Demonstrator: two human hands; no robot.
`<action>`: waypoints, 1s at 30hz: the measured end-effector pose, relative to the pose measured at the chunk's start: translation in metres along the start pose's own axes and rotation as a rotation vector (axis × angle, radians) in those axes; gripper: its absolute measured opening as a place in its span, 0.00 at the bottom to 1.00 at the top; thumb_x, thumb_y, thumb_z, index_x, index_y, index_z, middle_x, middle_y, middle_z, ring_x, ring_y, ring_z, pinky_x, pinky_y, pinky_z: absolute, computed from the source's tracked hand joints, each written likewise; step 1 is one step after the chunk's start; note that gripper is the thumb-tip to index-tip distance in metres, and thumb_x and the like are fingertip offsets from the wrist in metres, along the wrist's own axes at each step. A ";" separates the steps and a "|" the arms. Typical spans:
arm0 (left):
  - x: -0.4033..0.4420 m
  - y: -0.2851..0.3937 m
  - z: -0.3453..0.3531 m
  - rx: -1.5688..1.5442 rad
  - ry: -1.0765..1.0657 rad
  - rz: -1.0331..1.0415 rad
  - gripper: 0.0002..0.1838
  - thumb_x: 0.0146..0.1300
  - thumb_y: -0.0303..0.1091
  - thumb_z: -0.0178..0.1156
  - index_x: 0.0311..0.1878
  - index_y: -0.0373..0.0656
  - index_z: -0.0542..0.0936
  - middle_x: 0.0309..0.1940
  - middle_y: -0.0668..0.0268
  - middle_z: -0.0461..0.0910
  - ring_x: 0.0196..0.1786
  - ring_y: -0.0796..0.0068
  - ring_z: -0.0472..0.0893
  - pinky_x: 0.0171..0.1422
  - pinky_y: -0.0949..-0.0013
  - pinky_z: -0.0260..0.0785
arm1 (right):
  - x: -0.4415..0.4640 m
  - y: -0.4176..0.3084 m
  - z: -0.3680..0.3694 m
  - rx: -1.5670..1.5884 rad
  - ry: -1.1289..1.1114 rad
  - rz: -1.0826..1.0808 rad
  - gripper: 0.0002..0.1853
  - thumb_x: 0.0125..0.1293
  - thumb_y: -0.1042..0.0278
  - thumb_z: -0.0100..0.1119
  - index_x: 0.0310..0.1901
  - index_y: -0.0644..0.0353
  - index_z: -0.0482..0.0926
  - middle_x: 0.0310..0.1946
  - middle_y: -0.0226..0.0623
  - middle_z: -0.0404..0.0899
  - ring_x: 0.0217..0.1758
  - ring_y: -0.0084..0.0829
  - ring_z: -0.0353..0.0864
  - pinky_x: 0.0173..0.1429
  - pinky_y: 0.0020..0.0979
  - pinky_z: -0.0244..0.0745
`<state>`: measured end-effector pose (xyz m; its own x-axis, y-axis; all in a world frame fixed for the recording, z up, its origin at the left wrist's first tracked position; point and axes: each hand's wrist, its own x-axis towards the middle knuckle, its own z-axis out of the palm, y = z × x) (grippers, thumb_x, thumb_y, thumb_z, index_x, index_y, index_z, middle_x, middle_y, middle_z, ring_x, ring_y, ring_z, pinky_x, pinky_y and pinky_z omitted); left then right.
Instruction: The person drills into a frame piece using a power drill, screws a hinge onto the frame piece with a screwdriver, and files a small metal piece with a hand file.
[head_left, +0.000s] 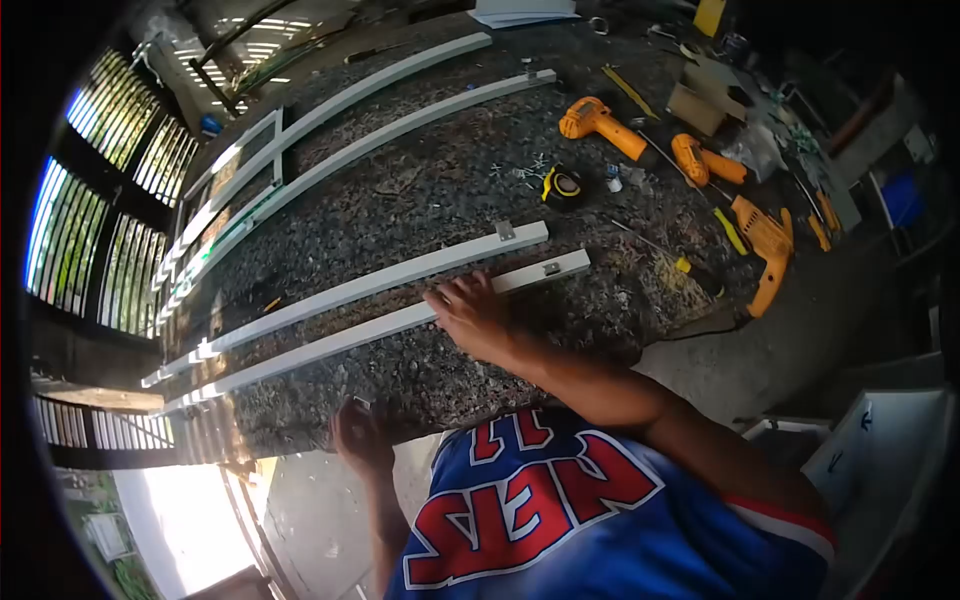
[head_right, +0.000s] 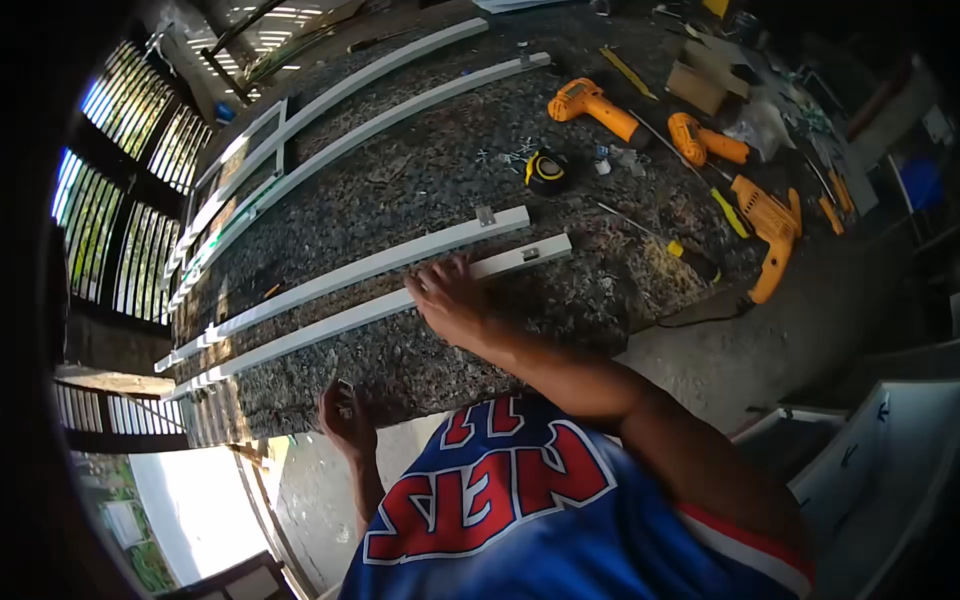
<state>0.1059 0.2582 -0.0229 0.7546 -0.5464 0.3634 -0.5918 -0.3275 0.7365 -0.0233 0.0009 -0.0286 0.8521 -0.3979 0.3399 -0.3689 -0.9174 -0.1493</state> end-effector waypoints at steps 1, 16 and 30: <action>0.002 -0.006 -0.005 0.017 0.002 -0.002 0.18 0.59 0.30 0.71 0.51 0.37 0.82 0.36 0.62 0.80 0.37 0.65 0.78 0.44 0.61 0.71 | -0.003 0.004 0.008 -0.030 0.092 -0.027 0.23 0.70 0.57 0.63 0.63 0.57 0.78 0.48 0.41 0.79 0.58 0.42 0.76 0.66 0.55 0.64; 0.079 0.006 -0.008 0.227 -0.325 0.529 0.25 0.53 0.31 0.76 0.55 0.44 0.79 0.66 0.51 0.74 0.64 0.43 0.75 0.70 0.46 0.65 | -0.138 0.130 -0.177 0.222 -0.324 0.396 0.18 0.63 0.70 0.71 0.55 0.54 0.83 0.54 0.35 0.84 0.66 0.39 0.76 0.74 0.44 0.61; 0.083 -0.034 -0.036 0.274 -0.631 0.587 0.27 0.52 0.26 0.69 0.59 0.43 0.79 0.57 0.57 0.83 0.59 0.52 0.80 0.67 0.50 0.67 | -0.149 0.097 -0.183 0.344 -0.491 0.604 0.19 0.60 0.72 0.71 0.55 0.57 0.84 0.55 0.43 0.84 0.58 0.46 0.83 0.63 0.43 0.76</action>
<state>0.1987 0.2520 0.0026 0.0619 -0.9783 0.1980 -0.9402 0.0094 0.3405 -0.2539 -0.0294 0.0764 0.6393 -0.7001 -0.3179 -0.7461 -0.4648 -0.4768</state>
